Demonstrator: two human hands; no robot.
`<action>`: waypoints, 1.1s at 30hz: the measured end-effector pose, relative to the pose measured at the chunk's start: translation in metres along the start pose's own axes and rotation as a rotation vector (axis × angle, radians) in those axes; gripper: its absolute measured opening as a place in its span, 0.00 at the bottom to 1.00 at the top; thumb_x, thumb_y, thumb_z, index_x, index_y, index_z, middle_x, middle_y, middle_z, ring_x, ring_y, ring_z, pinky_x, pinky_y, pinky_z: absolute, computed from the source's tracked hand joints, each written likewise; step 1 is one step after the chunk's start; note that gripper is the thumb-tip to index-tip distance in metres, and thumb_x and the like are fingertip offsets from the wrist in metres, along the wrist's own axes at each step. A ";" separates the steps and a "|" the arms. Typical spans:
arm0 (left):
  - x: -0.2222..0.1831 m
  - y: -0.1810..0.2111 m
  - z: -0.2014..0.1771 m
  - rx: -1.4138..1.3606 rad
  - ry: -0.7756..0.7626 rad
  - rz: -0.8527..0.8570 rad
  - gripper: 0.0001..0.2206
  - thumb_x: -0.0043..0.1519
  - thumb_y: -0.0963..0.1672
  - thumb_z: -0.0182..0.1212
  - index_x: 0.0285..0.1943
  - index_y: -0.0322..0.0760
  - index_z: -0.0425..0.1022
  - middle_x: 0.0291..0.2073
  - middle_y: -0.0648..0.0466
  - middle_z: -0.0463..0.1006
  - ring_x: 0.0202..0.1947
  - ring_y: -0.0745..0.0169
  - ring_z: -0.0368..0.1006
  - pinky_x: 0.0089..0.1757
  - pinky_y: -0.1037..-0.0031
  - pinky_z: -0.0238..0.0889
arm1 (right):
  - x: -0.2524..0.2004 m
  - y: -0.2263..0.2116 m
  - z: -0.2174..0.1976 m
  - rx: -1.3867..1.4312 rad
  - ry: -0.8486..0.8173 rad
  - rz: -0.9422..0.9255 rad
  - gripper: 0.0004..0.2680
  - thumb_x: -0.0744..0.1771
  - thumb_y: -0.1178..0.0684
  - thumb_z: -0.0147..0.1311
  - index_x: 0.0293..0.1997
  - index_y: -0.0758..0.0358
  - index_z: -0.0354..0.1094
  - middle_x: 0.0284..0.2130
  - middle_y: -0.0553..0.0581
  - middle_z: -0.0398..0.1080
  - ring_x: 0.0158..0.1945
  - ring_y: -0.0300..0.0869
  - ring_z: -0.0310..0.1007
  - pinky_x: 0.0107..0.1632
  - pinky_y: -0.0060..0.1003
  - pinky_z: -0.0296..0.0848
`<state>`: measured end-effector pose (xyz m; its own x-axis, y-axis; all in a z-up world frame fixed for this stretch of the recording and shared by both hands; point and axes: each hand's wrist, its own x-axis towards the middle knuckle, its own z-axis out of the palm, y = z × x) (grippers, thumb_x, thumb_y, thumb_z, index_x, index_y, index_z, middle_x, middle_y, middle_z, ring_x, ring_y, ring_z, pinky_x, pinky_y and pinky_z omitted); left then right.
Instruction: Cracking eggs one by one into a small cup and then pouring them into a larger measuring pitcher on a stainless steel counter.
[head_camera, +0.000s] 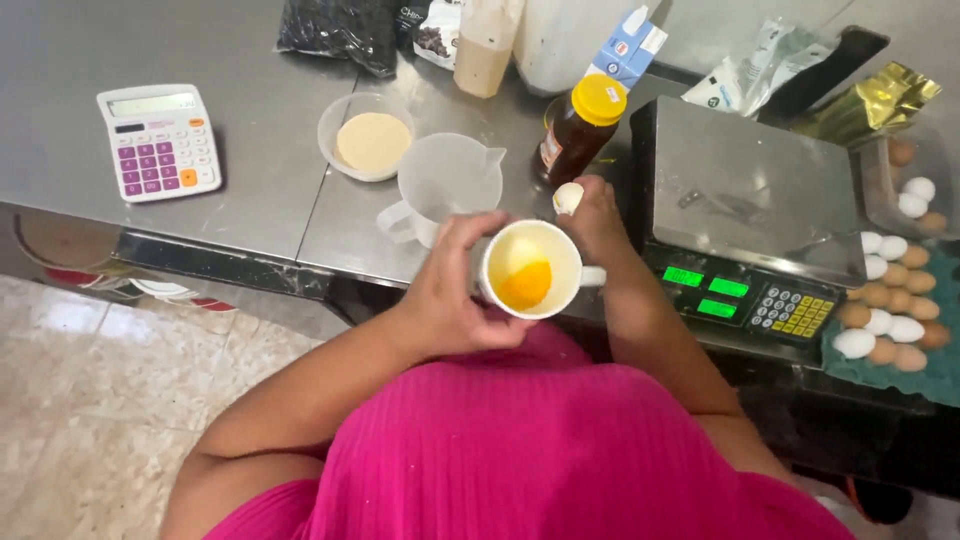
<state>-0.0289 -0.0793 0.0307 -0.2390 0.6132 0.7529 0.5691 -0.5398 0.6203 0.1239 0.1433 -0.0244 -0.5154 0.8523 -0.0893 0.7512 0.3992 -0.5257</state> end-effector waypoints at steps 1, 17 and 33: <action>0.009 0.001 -0.013 0.005 0.001 0.002 0.44 0.43 0.53 0.79 0.65 0.27 0.63 0.51 0.43 0.76 0.48 0.42 0.74 0.54 0.55 0.67 | 0.002 0.002 0.005 0.002 0.000 -0.005 0.22 0.65 0.56 0.57 0.65 0.66 0.54 0.53 0.69 0.61 0.62 0.62 0.67 0.61 0.55 0.69; 0.120 -0.053 -0.112 1.019 -0.285 0.840 0.13 0.66 0.41 0.63 0.59 0.47 0.77 0.51 0.60 0.79 0.45 0.60 0.71 0.49 0.67 0.64 | -0.032 0.000 0.010 -0.225 0.490 -0.391 0.34 0.61 0.53 0.69 0.70 0.74 0.47 0.61 0.76 0.56 0.66 0.67 0.56 0.69 0.56 0.58; 0.102 -0.073 -0.113 1.029 -0.467 0.455 0.42 0.44 0.47 0.71 0.76 0.47 0.75 0.67 0.52 0.80 0.61 0.42 0.74 0.50 0.52 0.52 | -0.167 0.030 -0.057 0.221 0.899 -0.551 0.07 0.66 0.61 0.54 0.46 0.68 0.62 0.44 0.67 0.63 0.51 0.56 0.69 0.58 0.48 0.70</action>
<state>-0.1840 -0.0424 0.0871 0.3299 0.7500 0.5733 0.9359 -0.1803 -0.3028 0.2560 0.0326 0.0223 -0.2008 0.5460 0.8133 0.3709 0.8108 -0.4528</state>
